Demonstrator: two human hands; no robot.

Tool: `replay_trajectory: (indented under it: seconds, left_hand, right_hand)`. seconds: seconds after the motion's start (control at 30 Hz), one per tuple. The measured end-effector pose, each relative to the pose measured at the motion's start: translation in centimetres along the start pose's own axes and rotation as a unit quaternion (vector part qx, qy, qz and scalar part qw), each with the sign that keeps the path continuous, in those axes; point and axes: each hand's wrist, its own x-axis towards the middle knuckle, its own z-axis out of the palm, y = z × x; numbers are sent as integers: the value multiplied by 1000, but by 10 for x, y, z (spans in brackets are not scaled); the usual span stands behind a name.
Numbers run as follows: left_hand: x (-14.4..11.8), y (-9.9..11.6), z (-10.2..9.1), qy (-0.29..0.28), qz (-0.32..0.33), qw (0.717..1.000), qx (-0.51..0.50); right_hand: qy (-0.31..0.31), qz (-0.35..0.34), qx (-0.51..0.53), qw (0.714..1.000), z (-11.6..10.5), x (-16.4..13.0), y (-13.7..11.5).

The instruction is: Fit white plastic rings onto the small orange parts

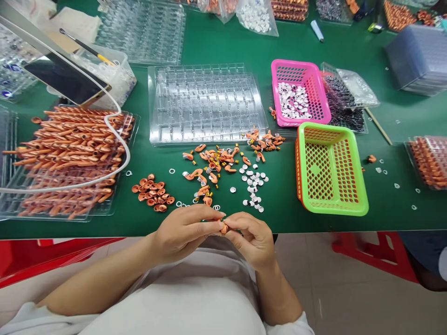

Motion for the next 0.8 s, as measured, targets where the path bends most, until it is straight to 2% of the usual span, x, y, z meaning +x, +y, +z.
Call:
replay_trajectory:
  seconds: [0.43,0.8]
  left_hand:
    - [-3,-1,0,-14,-4,1000,8]
    - [0,2,3,3,-25,1000,-10]
  right_hand:
    - [-23,-58,-73,995,0,3,-6]
    - [3,-74,-112,991,3,-1,-4]
